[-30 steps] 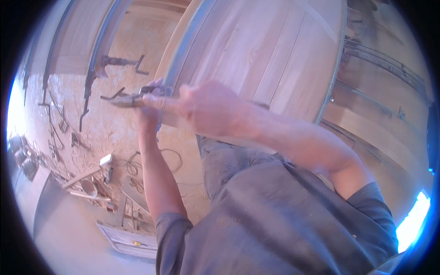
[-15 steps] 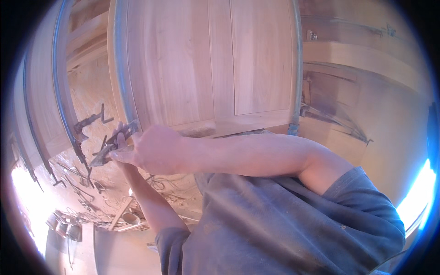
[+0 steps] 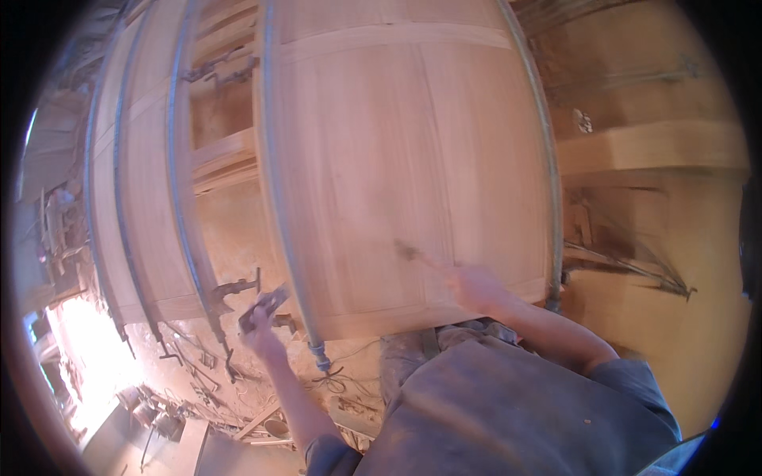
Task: The person uses a hammer and a metal bar to secure wooden panels on a large curved wooden structure. They repeatedly tap the panels into place and adjust clamps to hold the pieces together.
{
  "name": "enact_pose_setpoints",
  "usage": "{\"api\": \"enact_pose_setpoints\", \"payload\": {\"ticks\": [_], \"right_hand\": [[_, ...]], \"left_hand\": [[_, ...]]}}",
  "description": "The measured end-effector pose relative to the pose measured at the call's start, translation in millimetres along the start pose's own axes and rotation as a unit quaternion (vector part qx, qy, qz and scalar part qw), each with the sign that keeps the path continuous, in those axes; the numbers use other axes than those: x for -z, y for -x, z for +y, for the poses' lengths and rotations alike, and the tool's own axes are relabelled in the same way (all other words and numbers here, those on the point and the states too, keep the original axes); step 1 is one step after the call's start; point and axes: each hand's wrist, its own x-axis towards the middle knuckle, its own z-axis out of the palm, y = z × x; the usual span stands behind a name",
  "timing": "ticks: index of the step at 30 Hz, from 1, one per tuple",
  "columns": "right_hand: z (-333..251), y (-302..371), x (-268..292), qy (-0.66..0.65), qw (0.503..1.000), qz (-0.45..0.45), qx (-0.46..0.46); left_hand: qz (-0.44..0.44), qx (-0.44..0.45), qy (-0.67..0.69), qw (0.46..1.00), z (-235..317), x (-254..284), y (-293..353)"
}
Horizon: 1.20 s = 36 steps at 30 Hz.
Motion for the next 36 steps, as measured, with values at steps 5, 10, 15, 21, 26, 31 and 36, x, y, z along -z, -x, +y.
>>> {"api": "enact_pose_setpoints", "payload": {"ticks": [5,10,15,21,26,31,36], "right_hand": [[27.3,5.8,2.3,-0.007,0.99,0.099,-0.096],[28.8,3.2,-9.0,-0.005,0.985,0.117,-0.128],[36.1,0.6,-32.8,-0.017,0.979,0.141,-0.145],[39.7,-2.8,-63.4,-0.147,0.958,0.197,-0.148],[44.0,4.2,-59.1,-0.355,0.896,0.215,-0.159],[80.3,27.1,-50.8,-0.425,0.837,0.3,-0.166],[116.2,61.8,7.2,-0.489,0.776,0.245,-0.314]], "left_hand": [[-0.061,-0.013,0.097,0.993,42.0,-102.9,-48.2],[-0.109,-0.023,0.107,0.988,69.7,-191.5,-72.1],[-0.109,0.041,0.164,0.98,79.6,-240.7,-79.7],[-0.155,0.055,0.192,0.967,76.1,-275.1,-68.6],[-0.178,0.058,0.16,0.969,88.0,-316.5,-48.6],[-0.196,0.029,0.132,0.971,75.2,-357.7,-27.8],[-0.233,0.056,0.145,0.96,64.1,-390.3,13.8]]}}
